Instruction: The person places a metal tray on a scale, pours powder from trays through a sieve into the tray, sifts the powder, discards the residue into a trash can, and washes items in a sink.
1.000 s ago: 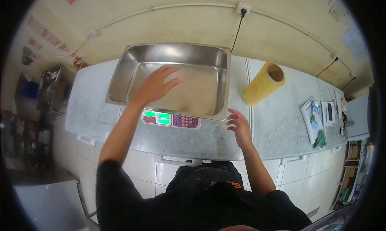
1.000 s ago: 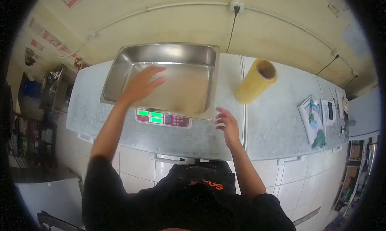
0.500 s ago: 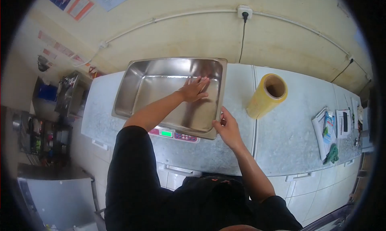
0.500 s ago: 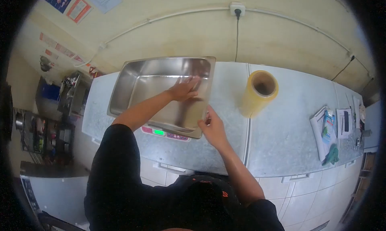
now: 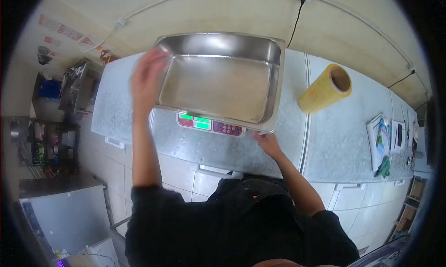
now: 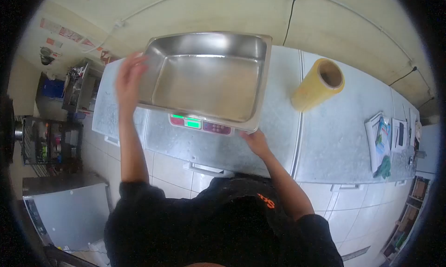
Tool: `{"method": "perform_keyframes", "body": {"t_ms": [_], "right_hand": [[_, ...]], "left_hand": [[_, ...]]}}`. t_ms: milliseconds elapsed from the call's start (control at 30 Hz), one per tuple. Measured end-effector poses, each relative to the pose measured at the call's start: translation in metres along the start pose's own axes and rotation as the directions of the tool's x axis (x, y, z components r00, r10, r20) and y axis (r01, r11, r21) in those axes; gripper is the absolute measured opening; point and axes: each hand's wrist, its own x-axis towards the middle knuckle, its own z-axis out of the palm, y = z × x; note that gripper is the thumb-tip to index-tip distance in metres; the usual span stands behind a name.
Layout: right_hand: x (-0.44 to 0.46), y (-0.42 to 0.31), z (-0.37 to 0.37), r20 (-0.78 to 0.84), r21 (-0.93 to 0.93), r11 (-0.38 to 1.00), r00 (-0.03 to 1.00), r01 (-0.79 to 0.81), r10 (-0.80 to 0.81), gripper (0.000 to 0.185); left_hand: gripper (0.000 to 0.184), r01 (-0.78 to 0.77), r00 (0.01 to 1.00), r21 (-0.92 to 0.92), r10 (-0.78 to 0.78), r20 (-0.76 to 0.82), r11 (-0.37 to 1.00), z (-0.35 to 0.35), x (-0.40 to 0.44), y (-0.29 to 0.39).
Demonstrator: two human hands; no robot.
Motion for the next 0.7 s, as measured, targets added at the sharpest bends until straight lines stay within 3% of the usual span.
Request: {"method": "perform_keyframes", "body": {"t_ms": [33,100,133,167,233,267,300,333,367,400,433,500,533,567,633,700], "right_hand": [[-0.001,0.003,0.014,0.090,-0.139,0.984,0.991,0.112,-0.100,0.043],[0.001,0.001,0.038,0.090,-0.139,0.984,0.991,0.115,-0.103,0.045],[0.005,0.000,0.047,0.097,-0.132,0.982,0.988,0.132,-0.119,0.047],[0.010,0.005,0.055,0.097,-0.138,0.982,0.988,0.129,-0.116,0.047],[0.016,0.018,0.067,0.053,-0.195,0.978,0.995,-0.073,0.085,0.048],[0.016,0.017,0.070,0.058,-0.199,0.977,0.994,-0.076,0.089,0.048],[0.016,0.012,0.070,0.037,-0.233,0.971,0.997,-0.057,0.068,0.047],[0.016,0.009,0.071,0.017,-0.267,0.963,0.999,-0.038,0.044,0.046],[0.017,0.009,0.072,0.020,-0.272,0.962,0.999,-0.035,0.042,0.046],[0.018,0.009,0.073,0.010,-0.298,0.954,0.999,-0.035,0.040,0.047],[0.021,0.009,0.075,-0.002,-0.323,0.946,0.999,-0.033,0.035,0.047],[0.021,0.002,0.079,-0.020,-0.245,0.969,1.000,-0.017,0.012,0.045],[0.020,-0.006,0.078,-0.012,-0.234,0.971,0.999,-0.049,0.047,0.043],[0.018,-0.012,0.078,-0.004,-0.223,0.971,0.996,-0.084,0.085,0.040],[0.018,-0.013,0.079,-0.004,-0.238,0.967,0.995,-0.095,0.097,0.040],[0.017,-0.014,0.079,-0.008,-0.252,0.962,0.994,-0.109,0.110,0.039]], "left_hand": [[0.033,-0.074,0.974,0.007,0.073,-0.216,0.997,-0.022,-0.027,0.000],[0.025,-0.043,0.826,0.041,0.059,-0.561,0.998,-0.059,-0.085,-0.031],[0.023,0.007,0.761,0.067,0.038,-0.647,0.998,-0.070,-0.119,-0.050],[0.022,0.116,0.767,0.002,-0.088,-0.636,0.993,-0.081,-0.159,-0.079],[0.023,0.403,0.766,-0.045,-0.364,-0.530,0.914,-0.094,-0.243,-0.128],[0.021,0.541,0.771,-0.090,-0.536,-0.345,0.836,-0.094,-0.287,-0.144],[0.020,0.687,0.726,0.078,-0.684,-0.068,0.722,-0.102,-0.336,-0.164],[0.025,0.741,0.601,0.141,-0.742,0.297,0.657,-0.122,-0.412,-0.234],[0.036,0.834,0.098,0.407,-0.826,0.556,0.373,-0.121,-0.427,-0.225],[0.050,0.682,-0.106,0.557,-0.690,0.716,0.474,-0.113,-0.455,-0.229],[0.063,0.716,-0.411,0.686,-0.715,0.565,0.130,-0.096,-0.449,-0.200],[0.069,0.798,-0.435,0.602,-0.676,0.595,0.017,-0.078,-0.502,-0.216],[0.069,0.843,-0.388,0.538,-0.687,0.614,0.005,-0.068,-0.515,-0.211],[0.068,0.911,-0.334,0.413,-0.604,0.724,-0.008,-0.068,-0.541,-0.229],[0.057,0.929,-0.368,0.324,-0.559,0.743,-0.181,-0.055,-0.594,-0.271],[0.055,0.927,-0.375,0.289,-0.563,0.737,-0.239,-0.044,-0.597,-0.267]]}}
